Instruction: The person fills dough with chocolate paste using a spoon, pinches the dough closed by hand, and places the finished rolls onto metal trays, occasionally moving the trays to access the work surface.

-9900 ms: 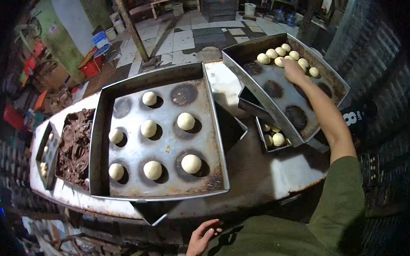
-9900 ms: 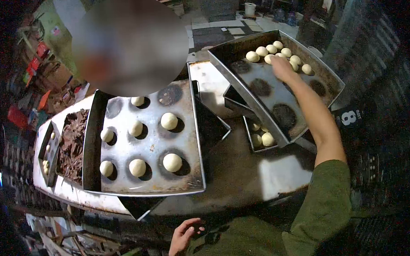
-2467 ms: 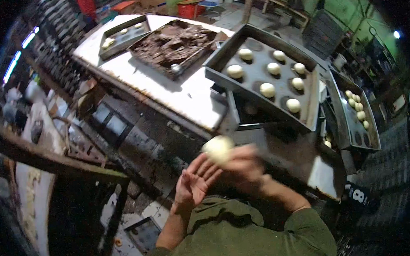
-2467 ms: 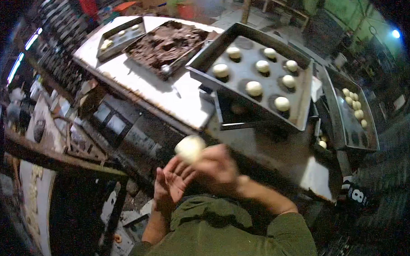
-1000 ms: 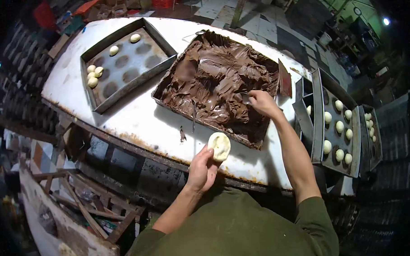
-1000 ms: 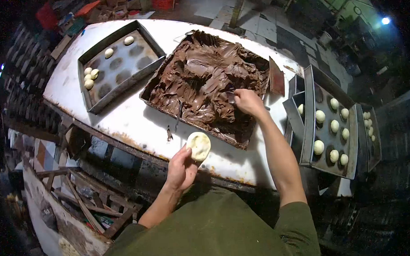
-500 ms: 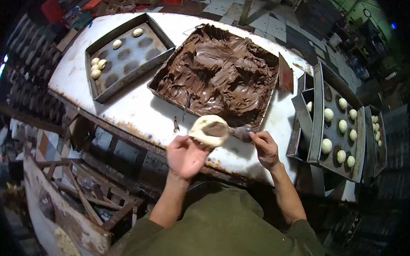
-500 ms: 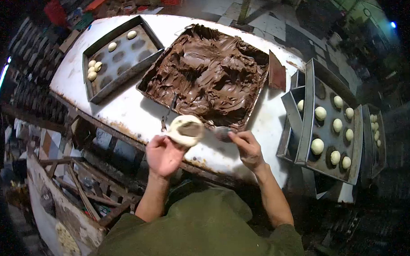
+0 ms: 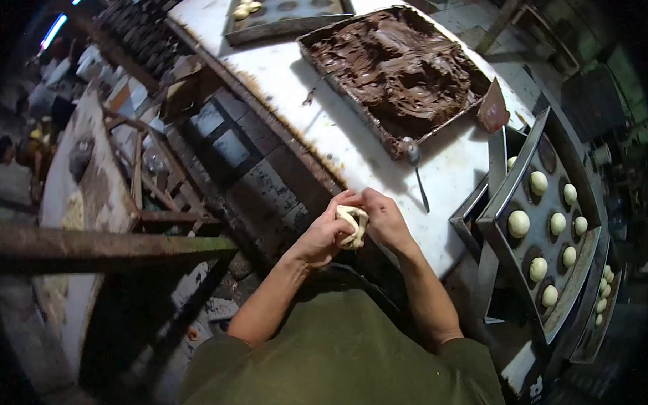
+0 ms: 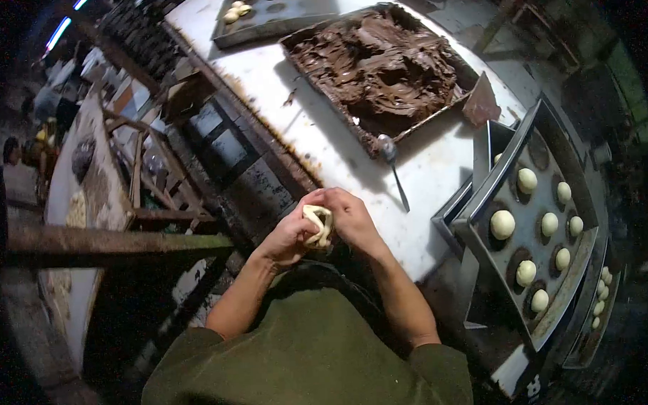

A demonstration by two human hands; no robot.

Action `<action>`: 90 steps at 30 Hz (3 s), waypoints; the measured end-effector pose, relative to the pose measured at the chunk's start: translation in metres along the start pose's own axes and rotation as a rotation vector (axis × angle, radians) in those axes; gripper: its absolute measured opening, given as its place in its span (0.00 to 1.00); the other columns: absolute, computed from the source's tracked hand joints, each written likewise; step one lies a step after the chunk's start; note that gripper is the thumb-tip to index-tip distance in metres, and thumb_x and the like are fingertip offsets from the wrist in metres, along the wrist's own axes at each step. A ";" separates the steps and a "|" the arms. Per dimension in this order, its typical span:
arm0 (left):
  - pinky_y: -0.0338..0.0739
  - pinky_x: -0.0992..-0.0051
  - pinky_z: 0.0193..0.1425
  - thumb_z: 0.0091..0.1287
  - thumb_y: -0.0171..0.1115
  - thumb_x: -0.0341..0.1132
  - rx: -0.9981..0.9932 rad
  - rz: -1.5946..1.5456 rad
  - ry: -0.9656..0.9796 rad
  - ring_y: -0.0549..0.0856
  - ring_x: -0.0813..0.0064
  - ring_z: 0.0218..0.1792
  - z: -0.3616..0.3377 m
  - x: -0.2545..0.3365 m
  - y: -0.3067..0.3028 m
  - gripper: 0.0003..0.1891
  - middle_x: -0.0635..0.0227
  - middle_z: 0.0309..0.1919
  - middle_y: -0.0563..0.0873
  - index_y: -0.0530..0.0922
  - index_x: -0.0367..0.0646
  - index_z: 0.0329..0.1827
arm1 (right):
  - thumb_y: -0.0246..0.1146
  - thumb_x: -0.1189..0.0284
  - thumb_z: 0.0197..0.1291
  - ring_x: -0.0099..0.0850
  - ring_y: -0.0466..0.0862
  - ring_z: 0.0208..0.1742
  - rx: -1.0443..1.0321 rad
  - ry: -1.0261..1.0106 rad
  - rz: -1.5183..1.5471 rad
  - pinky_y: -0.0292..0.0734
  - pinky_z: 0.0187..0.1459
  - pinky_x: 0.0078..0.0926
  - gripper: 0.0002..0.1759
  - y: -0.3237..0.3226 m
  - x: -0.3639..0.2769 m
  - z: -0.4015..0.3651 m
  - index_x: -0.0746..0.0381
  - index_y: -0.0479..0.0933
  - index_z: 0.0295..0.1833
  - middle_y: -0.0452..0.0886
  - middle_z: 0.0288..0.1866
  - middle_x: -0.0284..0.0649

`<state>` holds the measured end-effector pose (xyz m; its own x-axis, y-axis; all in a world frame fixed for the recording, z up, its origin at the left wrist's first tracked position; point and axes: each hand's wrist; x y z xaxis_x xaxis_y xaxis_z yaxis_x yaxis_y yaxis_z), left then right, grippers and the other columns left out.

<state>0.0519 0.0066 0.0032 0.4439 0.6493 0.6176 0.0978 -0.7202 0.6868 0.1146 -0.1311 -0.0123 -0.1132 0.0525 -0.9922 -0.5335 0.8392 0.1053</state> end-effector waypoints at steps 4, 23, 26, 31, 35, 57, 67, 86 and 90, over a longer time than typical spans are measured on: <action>0.74 0.75 0.32 0.56 0.44 0.19 0.184 -0.266 0.066 0.77 0.73 0.37 -0.035 -0.024 -0.020 0.34 0.59 0.42 0.74 0.49 0.42 0.68 | 0.68 0.71 0.46 0.38 0.74 0.42 -0.095 -0.634 -0.745 0.70 0.43 0.31 0.12 0.025 -0.029 -0.051 0.61 0.77 0.38 0.74 0.41 0.40; 0.77 0.76 0.50 0.70 0.50 0.35 -0.208 -0.107 0.023 0.79 0.74 0.48 -0.152 -0.149 0.104 0.22 0.65 0.48 0.77 0.60 0.41 0.65 | 0.66 0.77 0.50 0.39 0.74 0.47 0.310 -0.660 -1.261 0.76 0.41 0.32 0.16 0.012 -0.049 -0.296 0.64 0.74 0.45 0.72 0.45 0.44; 0.75 0.77 0.52 0.69 0.52 0.32 -0.355 0.026 -0.092 0.78 0.75 0.50 -0.139 -0.181 0.146 0.23 0.65 0.51 0.77 0.61 0.39 0.66 | 0.64 0.79 0.52 0.39 0.77 0.41 0.383 -0.342 -0.775 0.76 0.39 0.30 0.11 -0.033 -0.064 -0.344 0.65 0.74 0.42 0.74 0.41 0.45; 0.75 0.82 0.42 0.66 0.57 0.32 -0.487 0.348 -0.090 0.78 0.82 0.41 -0.081 -0.284 0.250 0.20 0.68 0.42 0.79 0.68 0.43 0.60 | 0.62 0.80 0.54 0.37 0.79 0.39 0.576 -0.302 -0.559 0.75 0.41 0.29 0.08 -0.149 -0.051 -0.450 0.68 0.74 0.41 0.73 0.40 0.45; 0.73 0.84 0.35 0.67 0.56 0.34 -0.650 0.666 -0.134 0.78 0.81 0.36 -0.036 -0.378 0.337 0.15 0.71 0.38 0.78 0.70 0.42 0.55 | 0.63 0.80 0.52 0.36 0.78 0.42 0.857 -0.295 -1.014 0.75 0.45 0.31 0.10 -0.214 -0.034 -0.540 0.66 0.73 0.41 0.73 0.42 0.44; 0.74 0.62 0.45 0.62 0.60 0.44 -0.770 1.504 0.134 0.79 0.50 0.43 -0.031 -0.316 0.264 0.22 0.49 0.41 0.79 0.72 0.42 0.56 | 0.37 0.63 0.70 0.40 0.62 0.63 1.352 0.241 -1.032 0.54 0.65 0.39 0.24 -0.415 0.233 -0.550 0.66 0.61 0.64 0.63 0.63 0.50; 0.74 0.60 0.47 0.64 0.57 0.44 -1.437 1.308 -0.079 0.76 0.50 0.50 0.021 -0.237 0.219 0.23 0.55 0.53 0.75 0.69 0.47 0.60 | 0.63 0.73 0.46 0.51 0.72 0.50 0.965 0.448 -1.383 0.68 0.52 0.42 0.16 -0.236 0.071 -0.519 0.64 0.74 0.44 0.74 0.46 0.54; 0.68 0.65 0.60 0.65 0.56 0.43 -0.817 1.100 0.024 0.74 0.58 0.58 0.000 -0.164 0.122 0.24 0.54 0.57 0.74 0.69 0.40 0.61 | 0.53 0.54 0.61 0.43 0.78 0.46 0.614 0.219 -1.314 0.71 0.48 0.35 0.22 -0.431 -0.152 -0.030 0.62 0.79 0.42 0.79 0.44 0.49; 0.68 0.70 0.59 0.65 0.58 0.41 -0.555 1.055 -0.135 0.74 0.62 0.58 -0.021 -0.171 0.113 0.23 0.56 0.55 0.75 0.70 0.39 0.60 | 0.45 0.51 0.65 0.49 0.75 0.47 0.889 -0.103 -1.258 0.69 0.51 0.41 0.26 -0.420 -0.135 -0.028 0.61 0.80 0.42 0.78 0.44 0.54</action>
<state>-0.0316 -0.1808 -0.0165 0.1679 -0.2525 0.9529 -0.7529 -0.6568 -0.0414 0.3307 -0.5063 0.0790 0.0887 -0.9074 -0.4108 0.4220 0.4078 -0.8097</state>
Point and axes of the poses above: each hand's wrist, its own z-axis towards the middle knuckle, its own y-axis out of the palm, x = y × z
